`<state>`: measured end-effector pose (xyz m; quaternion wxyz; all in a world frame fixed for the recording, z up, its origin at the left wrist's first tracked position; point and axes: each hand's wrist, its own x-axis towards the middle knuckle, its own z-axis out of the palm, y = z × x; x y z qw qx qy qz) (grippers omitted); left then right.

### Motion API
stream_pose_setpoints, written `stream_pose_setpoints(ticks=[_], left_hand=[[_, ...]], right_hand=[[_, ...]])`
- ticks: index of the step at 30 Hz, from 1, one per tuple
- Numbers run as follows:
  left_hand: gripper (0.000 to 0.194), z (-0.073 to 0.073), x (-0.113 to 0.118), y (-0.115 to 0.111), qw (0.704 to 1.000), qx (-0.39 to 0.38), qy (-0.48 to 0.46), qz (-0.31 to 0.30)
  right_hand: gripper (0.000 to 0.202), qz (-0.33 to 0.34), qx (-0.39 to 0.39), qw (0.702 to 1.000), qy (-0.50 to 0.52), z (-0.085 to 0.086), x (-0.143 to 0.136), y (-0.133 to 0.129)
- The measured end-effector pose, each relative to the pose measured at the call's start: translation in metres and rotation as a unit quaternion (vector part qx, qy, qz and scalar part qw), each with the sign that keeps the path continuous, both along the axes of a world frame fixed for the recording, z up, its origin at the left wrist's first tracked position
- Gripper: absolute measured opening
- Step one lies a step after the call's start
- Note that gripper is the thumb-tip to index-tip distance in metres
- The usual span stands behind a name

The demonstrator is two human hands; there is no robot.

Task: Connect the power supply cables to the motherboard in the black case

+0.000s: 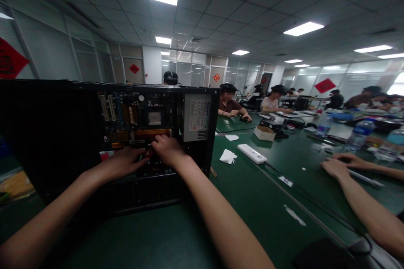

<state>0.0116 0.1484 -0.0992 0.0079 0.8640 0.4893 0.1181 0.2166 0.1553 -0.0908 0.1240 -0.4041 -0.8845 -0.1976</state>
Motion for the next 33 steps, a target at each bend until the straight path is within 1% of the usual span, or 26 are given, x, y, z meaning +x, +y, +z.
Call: stream_pose_setpoints(ticks=[4, 8, 12, 16, 23, 25, 29, 31, 33], left_hand=[[0.043, -0.003, -0.002, 0.003, 1.000, 0.012, -0.017, -0.016], [0.039, -0.002, -0.002, 0.006, 0.999, 0.016, 0.002, -0.038], [0.036, 0.002, 0.000, 0.005, 0.998, 0.017, 0.025, -0.055], [0.036, 0.006, 0.002, 0.002, 0.997, 0.030, 0.033, -0.058], [0.035, 0.013, 0.004, 0.000, 0.997, 0.025, 0.029, -0.064], [0.034, 0.015, 0.006, -0.004, 0.997, 0.006, 0.008, -0.079], [0.037, 0.017, 0.012, -0.016, 0.987, -0.077, -0.051, -0.131], [0.039, 0.016, 0.015, -0.020, 0.984, -0.099, -0.061, -0.133], [0.038, 0.013, 0.016, -0.021, 0.986, -0.101, -0.055, -0.119]], right_hand=[[0.032, 0.027, -0.008, 0.996, 0.080, -0.002, 0.004, -0.001], [0.029, 0.045, -0.037, 0.988, 0.146, -0.002, 0.005, -0.002], [0.027, 0.075, -0.061, 0.981, 0.167, 0.000, 0.006, -0.005], [0.025, 0.093, -0.057, 0.977, 0.181, 0.000, 0.006, -0.006], [0.020, 0.108, -0.058, 0.980, 0.157, 0.003, 0.005, -0.009], [0.020, 0.108, -0.066, 0.980, 0.151, 0.004, 0.005, -0.011], [0.021, 0.109, -0.064, 0.981, 0.145, 0.006, 0.005, -0.012], [0.022, 0.107, -0.062, 0.982, 0.143, 0.006, 0.004, -0.012], [0.023, 0.108, -0.075, 0.981, 0.146, 0.005, 0.004, -0.012]])
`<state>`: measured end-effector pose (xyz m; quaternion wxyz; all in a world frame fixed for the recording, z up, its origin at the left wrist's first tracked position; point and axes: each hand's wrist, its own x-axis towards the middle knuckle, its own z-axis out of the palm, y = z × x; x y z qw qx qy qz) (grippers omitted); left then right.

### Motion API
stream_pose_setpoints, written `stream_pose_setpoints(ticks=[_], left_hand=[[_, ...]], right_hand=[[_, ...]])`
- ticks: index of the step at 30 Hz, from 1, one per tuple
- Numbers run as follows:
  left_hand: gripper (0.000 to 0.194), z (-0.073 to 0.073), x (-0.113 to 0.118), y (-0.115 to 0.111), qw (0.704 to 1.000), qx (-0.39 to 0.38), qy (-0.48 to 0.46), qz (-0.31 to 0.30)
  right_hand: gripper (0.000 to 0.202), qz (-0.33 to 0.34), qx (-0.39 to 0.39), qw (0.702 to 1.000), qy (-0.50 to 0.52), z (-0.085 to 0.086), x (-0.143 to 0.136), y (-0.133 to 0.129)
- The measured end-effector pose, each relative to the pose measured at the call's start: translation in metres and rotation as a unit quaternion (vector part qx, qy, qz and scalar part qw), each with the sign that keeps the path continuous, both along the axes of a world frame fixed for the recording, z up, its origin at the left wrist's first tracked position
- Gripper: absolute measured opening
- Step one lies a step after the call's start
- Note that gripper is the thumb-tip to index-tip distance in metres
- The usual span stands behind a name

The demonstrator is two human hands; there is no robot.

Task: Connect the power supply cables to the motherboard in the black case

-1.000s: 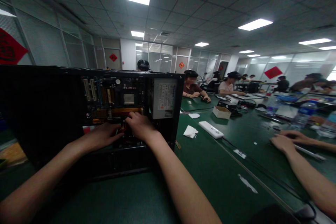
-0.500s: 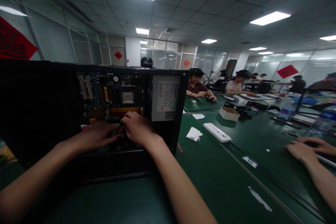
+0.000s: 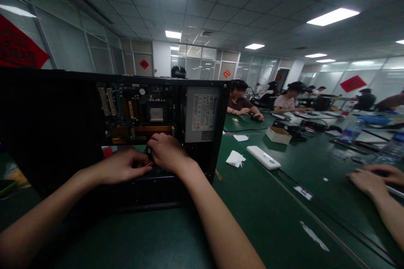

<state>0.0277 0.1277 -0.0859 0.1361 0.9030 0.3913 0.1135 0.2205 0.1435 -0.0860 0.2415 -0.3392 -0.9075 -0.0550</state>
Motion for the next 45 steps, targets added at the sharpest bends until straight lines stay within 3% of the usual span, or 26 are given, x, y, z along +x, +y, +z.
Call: stream_pose_setpoints(ticks=[4, 8, 13, 17, 22, 26, 29, 31, 36, 45], left_hand=[[0.039, -0.003, 0.000, 0.004, 1.000, -0.006, 0.022, 0.021], [0.041, -0.002, 0.000, 0.004, 0.999, -0.007, 0.020, 0.045], [0.043, 0.000, 0.001, 0.001, 0.999, -0.016, 0.011, 0.038], [0.042, 0.001, 0.002, -0.001, 0.999, -0.008, 0.006, 0.034], [0.036, -0.002, 0.000, 0.000, 0.999, 0.021, -0.010, 0.029], [0.031, -0.007, -0.006, 0.010, 0.988, 0.116, -0.044, 0.093], [0.033, -0.013, -0.011, 0.019, 0.979, 0.144, -0.066, 0.132], [0.034, -0.016, -0.013, 0.022, 0.980, 0.137, -0.073, 0.122], [0.042, -0.016, -0.015, 0.022, 0.983, 0.139, -0.087, 0.081], [0.017, -0.003, -0.011, 0.014, 0.956, 0.236, -0.150, 0.089]], right_hand=[[0.028, 0.003, -0.142, 0.989, -0.038, -0.006, 0.002, 0.002], [0.040, -0.054, -0.320, 0.934, -0.151, -0.010, 0.006, 0.004], [0.048, -0.041, -0.353, 0.915, -0.190, -0.010, 0.007, 0.009], [0.036, -0.018, -0.371, 0.906, -0.203, -0.015, 0.007, 0.013], [0.027, -0.029, -0.324, 0.929, -0.175, -0.017, 0.007, 0.010], [0.024, -0.008, -0.228, 0.970, -0.087, -0.010, 0.004, 0.004], [0.021, -0.069, -0.130, 0.989, -0.031, -0.008, 0.002, 0.002], [0.021, -0.095, -0.092, 0.991, -0.008, -0.008, 0.001, 0.001], [0.020, -0.089, -0.067, 0.994, 0.010, -0.008, 0.000, 0.000], [0.010, -0.012, 0.004, 0.997, 0.082, -0.009, 0.001, 0.003]])
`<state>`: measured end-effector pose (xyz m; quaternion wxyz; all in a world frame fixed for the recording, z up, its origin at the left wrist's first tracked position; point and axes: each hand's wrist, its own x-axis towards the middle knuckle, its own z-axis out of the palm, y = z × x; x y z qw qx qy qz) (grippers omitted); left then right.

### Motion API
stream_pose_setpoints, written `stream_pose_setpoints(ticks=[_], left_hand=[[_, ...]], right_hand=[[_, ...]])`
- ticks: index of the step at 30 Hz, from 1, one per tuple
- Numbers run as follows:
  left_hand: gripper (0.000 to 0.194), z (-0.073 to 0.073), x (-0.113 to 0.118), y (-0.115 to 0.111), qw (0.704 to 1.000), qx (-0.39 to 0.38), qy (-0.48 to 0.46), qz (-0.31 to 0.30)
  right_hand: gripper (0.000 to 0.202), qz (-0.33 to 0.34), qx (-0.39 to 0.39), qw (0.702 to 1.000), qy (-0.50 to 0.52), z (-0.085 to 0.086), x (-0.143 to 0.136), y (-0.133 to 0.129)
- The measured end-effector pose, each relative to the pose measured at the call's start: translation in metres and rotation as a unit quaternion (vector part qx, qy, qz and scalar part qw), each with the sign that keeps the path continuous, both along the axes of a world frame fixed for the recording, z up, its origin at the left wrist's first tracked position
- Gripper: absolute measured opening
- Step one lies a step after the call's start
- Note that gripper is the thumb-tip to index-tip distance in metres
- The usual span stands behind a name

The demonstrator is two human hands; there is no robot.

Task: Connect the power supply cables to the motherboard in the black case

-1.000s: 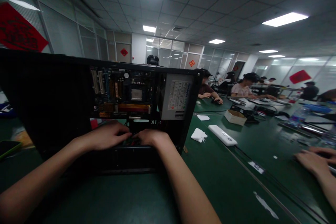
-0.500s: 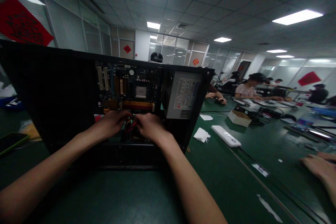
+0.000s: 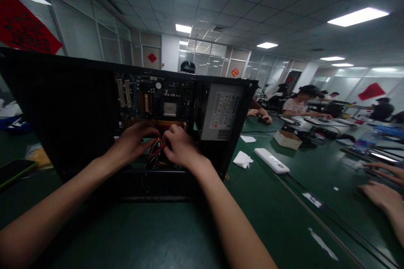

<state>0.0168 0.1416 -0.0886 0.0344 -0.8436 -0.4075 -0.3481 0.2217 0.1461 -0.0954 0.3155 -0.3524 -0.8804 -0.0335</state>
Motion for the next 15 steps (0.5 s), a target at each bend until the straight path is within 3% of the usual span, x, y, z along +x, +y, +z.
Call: stream_pose_setpoints(ticks=[7, 15], left_hand=[[0.026, 0.009, 0.004, -0.007, 0.995, 0.008, -0.094, -0.032], [0.027, 0.012, 0.002, -0.014, 0.978, 0.053, -0.191, -0.060]], right_hand=[[0.024, 0.083, -0.077, 0.992, 0.060, 0.001, 0.000, -0.002], [0.018, 0.123, -0.008, 0.986, 0.110, 0.009, 0.002, -0.009]])
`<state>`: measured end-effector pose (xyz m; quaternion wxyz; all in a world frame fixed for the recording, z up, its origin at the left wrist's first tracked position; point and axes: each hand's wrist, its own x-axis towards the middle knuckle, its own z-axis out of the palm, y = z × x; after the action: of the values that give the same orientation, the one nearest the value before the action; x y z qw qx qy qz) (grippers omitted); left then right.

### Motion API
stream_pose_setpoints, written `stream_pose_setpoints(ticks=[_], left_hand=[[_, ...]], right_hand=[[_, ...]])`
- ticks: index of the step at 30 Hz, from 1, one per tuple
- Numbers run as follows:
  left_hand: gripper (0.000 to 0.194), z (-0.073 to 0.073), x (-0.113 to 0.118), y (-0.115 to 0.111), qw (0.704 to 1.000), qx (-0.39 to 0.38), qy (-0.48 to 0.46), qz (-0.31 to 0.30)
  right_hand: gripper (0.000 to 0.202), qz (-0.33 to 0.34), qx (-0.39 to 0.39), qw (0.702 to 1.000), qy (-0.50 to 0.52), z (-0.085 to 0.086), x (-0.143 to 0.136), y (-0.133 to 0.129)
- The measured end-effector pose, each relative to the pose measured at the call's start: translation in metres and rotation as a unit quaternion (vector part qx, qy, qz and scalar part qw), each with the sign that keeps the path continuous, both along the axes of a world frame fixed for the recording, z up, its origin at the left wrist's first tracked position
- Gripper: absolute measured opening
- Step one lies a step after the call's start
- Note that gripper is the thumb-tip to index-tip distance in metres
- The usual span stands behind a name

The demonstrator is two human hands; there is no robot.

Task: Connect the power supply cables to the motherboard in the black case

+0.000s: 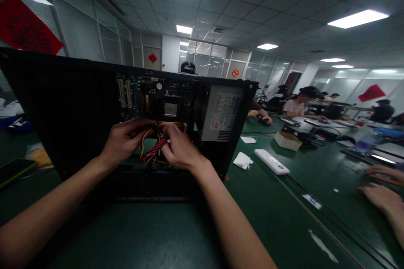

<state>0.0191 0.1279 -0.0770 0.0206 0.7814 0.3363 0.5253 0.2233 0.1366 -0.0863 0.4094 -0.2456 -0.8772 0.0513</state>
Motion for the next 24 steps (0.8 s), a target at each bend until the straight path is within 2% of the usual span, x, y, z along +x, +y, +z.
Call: stream_pose_setpoints(ticks=[5, 8, 13, 16, 18, 24], left_hand=[[0.026, -0.003, 0.000, 0.000, 0.999, 0.025, 0.040, -0.014], [0.025, -0.004, 0.000, 0.000, 0.997, 0.043, 0.064, -0.014], [0.024, -0.007, -0.001, 0.004, 0.994, 0.046, 0.095, -0.015], [0.025, -0.008, -0.003, 0.007, 0.986, 0.001, 0.166, 0.025], [0.026, -0.008, -0.004, 0.009, 0.969, -0.046, 0.232, 0.067], [0.026, -0.007, -0.003, 0.022, 0.924, -0.123, 0.338, 0.128]], right_hand=[[0.030, -0.006, 0.032, 0.999, -0.011, -0.002, 0.001, 0.005], [0.027, -0.026, 0.040, 0.999, -0.021, -0.005, 0.002, 0.009], [0.028, -0.102, 0.027, 0.991, -0.084, -0.005, 0.001, 0.010], [0.024, -0.164, -0.001, 0.978, -0.130, -0.001, -0.001, 0.008], [0.021, -0.197, -0.016, 0.967, -0.163, 0.000, -0.002, 0.008], [0.023, -0.236, -0.052, 0.943, -0.229, -0.010, -0.001, 0.017]])
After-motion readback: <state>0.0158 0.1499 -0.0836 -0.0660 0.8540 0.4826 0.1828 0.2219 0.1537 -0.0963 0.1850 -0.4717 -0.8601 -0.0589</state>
